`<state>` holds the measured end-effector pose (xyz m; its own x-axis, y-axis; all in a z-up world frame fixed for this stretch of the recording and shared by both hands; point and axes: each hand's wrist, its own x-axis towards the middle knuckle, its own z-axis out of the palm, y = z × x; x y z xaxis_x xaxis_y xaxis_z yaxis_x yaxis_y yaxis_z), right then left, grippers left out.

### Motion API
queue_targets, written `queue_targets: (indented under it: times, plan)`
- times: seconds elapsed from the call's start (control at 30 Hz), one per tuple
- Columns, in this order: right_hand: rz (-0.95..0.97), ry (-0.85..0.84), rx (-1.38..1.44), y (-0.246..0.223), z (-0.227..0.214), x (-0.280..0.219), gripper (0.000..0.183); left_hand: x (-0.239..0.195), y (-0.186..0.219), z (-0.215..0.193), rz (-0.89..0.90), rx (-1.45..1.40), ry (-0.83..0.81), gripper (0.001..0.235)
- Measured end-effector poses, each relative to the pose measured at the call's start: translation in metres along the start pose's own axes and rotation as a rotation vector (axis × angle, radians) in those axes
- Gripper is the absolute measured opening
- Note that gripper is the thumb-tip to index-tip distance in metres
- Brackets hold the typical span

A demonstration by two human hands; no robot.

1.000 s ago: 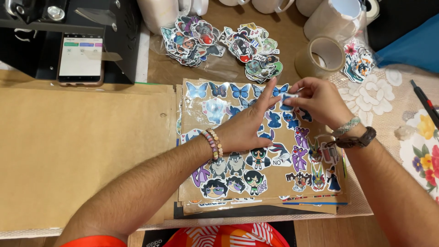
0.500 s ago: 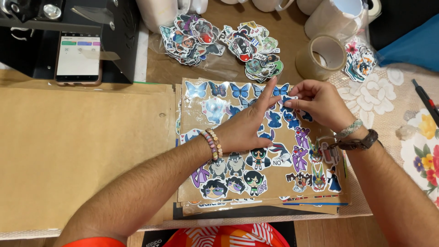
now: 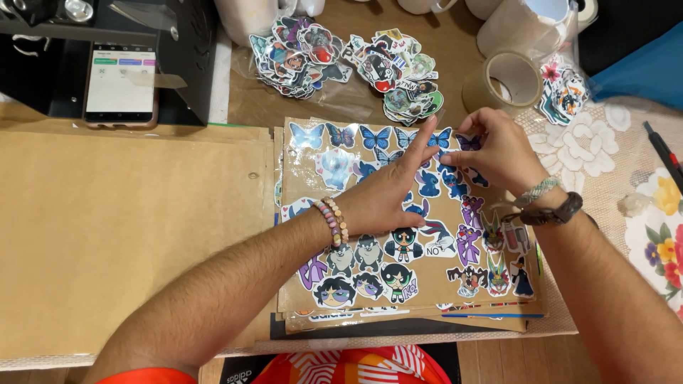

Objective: The person applies various stickers to a sheet of brown paper using clear packing tape and scissors. They cut strips of tape, place them over the stickers, and smooth them down to secure them to the paper.

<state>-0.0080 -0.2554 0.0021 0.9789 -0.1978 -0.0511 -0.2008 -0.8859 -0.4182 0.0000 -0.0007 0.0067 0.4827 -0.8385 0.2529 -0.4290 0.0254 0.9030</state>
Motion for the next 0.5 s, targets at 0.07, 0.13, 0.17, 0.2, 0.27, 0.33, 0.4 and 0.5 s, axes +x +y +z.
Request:
queue_targets:
  times: [0.07, 0.13, 0.17, 0.2, 0.27, 0.33, 0.4, 0.5]
  plan:
    - [-0.001, -0.023, -0.014, -0.002, -0.002, 0.003, 0.052, 0.0, -0.001, 0.0, 0.002, -0.001, 0.001, 0.133]
    - [0.001, -0.045, -0.029, -0.003, -0.003, 0.004, 0.049, -0.001, -0.002, 0.001, 0.004, -0.004, 0.0, 0.133]
    - [0.009, -0.049, -0.022, -0.005, -0.004, 0.004, 0.048, -0.002, -0.002, 0.001, 0.006, -0.009, 0.0, 0.134]
    - [0.016, -0.053, -0.015, -0.006, -0.004, 0.005, 0.047, -0.002, -0.002, 0.0, 0.008, -0.013, 0.001, 0.134]
    - [-0.067, 0.1, -0.022, 0.019, 0.0, 0.012, 0.039, -0.003, 0.001, -0.001, 0.013, -0.03, 0.008, 0.133]
    - [-0.147, 0.253, -0.028, 0.032, -0.012, 0.003, 0.033, -0.003, -0.009, 0.003, 0.017, -0.05, 0.011, 0.131]
    - [-0.167, 0.382, 0.078, 0.031, -0.039, -0.014, 0.029, 0.0, -0.033, 0.008, 0.078, -0.219, 0.095, 0.123]
    - [-0.178, 0.368, 0.121, 0.021, -0.056, -0.055, 0.022, 0.01, -0.018, -0.02, -0.086, -0.406, 0.076, 0.118]
